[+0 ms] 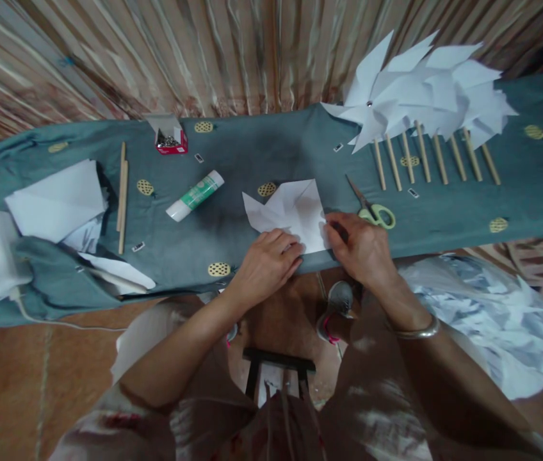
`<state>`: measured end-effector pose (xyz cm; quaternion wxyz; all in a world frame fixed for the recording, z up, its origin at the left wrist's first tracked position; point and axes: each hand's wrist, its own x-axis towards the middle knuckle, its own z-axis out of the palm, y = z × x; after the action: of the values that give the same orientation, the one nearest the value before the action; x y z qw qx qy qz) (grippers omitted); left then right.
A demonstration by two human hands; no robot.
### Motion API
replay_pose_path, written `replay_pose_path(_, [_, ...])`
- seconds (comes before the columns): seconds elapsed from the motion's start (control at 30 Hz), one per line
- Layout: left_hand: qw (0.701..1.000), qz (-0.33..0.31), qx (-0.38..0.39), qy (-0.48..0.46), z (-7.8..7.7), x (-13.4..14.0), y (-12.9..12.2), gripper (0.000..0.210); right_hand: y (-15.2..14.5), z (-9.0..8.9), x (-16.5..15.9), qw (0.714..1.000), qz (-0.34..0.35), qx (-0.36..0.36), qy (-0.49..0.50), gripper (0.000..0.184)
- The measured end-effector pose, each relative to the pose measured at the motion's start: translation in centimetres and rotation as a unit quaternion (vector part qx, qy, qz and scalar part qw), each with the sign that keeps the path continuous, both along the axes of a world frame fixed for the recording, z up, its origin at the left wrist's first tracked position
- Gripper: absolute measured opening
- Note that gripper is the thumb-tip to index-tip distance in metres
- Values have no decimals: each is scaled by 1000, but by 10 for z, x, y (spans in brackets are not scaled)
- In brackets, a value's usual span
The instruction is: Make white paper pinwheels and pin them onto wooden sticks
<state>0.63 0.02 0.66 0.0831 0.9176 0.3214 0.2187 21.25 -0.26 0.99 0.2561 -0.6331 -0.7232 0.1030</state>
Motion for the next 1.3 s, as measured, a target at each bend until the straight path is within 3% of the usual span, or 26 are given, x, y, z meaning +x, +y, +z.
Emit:
replay_pose_path(0.17, [998,4,5,-59,2,-10,6,14,-4,0,2,1000,14,11,18,28])
replay_pose_path(0.33, [990,70,10,-119,6,-34,16,19,-5,-2,1,998,44,22,32,27])
replay_pose_path(0.5, [975,150,-85,-137,-2,-50,23,25,-5,-3,2,998,53,27,24,26])
replay_pose_path(0.63, [973,148,-99,-144,-1,-52,24,22,-5,-2,3,998,60,29,17,26])
replay_pose_path(0.73, [981,139,-27,-135,8,-46,17,27,-6,-1,3,998,59,28,14,27])
replay_pose_path(0.87, [994,42,82,-60,17,-30,1,25,-10,2,1,998,52,18,8,28])
replay_pose_path(1.0, [997,-17,68,14,10,-12,-10,17,-14,6,-3,998,55,8,20,27])
replay_pose_path(1.3, [995,13,38,88,6,-4,-6,12,-15,12,1,995,47,-39,81,26])
